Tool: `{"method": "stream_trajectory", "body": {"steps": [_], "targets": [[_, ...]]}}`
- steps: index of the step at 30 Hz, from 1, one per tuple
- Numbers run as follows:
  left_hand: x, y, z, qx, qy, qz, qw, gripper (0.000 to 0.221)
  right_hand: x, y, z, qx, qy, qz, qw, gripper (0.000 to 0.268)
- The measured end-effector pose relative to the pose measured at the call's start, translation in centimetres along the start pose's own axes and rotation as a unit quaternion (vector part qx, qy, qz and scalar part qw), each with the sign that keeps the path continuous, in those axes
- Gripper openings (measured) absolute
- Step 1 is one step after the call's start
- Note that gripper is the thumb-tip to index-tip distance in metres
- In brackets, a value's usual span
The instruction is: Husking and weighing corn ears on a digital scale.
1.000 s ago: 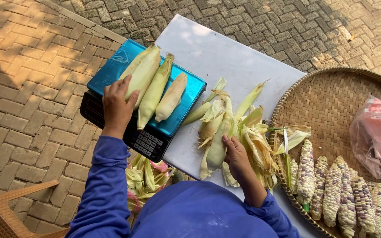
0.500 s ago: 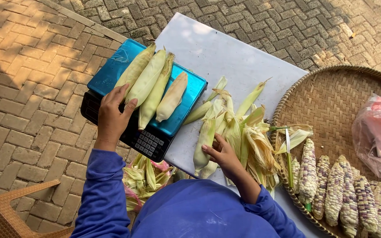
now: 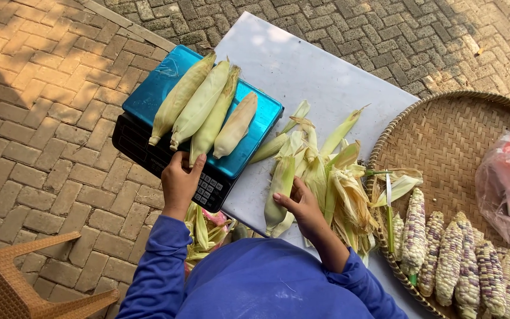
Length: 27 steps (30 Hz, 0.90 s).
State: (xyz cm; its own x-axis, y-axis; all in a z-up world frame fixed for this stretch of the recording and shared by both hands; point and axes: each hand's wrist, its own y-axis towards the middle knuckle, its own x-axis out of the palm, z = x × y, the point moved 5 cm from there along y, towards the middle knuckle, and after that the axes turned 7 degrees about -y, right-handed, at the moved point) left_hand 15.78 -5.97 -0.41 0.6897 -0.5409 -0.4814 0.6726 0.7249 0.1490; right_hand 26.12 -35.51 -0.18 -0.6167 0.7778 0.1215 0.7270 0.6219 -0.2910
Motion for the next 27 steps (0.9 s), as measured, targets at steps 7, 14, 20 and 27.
{"method": "stream_trajectory", "body": {"steps": [7, 14, 20, 27], "targets": [[1.9, 0.3, -4.1, -0.077, -0.147, -0.060, 0.984, 0.039, -0.2, -0.3, 0.7, 0.006, 0.015, 0.000, 1.000, 0.075], [3.8, -0.5, -6.1, -0.266, -0.515, -0.114, 0.807, 0.038, -0.7, 0.2, 1.7, 0.023, 0.051, -0.018, 0.998, 0.071], [4.6, -1.5, -4.9, -0.306, -0.581, -0.175, 0.733, 0.045, -0.3, 0.6, 1.5, 0.042, 0.093, -0.039, 0.994, 0.069], [5.8, -2.2, -4.5, -0.321, -0.635, -0.244, 0.659, 0.048, 1.4, 3.9, -0.8, 0.023, 0.057, -0.030, 0.998, 0.066]]}}
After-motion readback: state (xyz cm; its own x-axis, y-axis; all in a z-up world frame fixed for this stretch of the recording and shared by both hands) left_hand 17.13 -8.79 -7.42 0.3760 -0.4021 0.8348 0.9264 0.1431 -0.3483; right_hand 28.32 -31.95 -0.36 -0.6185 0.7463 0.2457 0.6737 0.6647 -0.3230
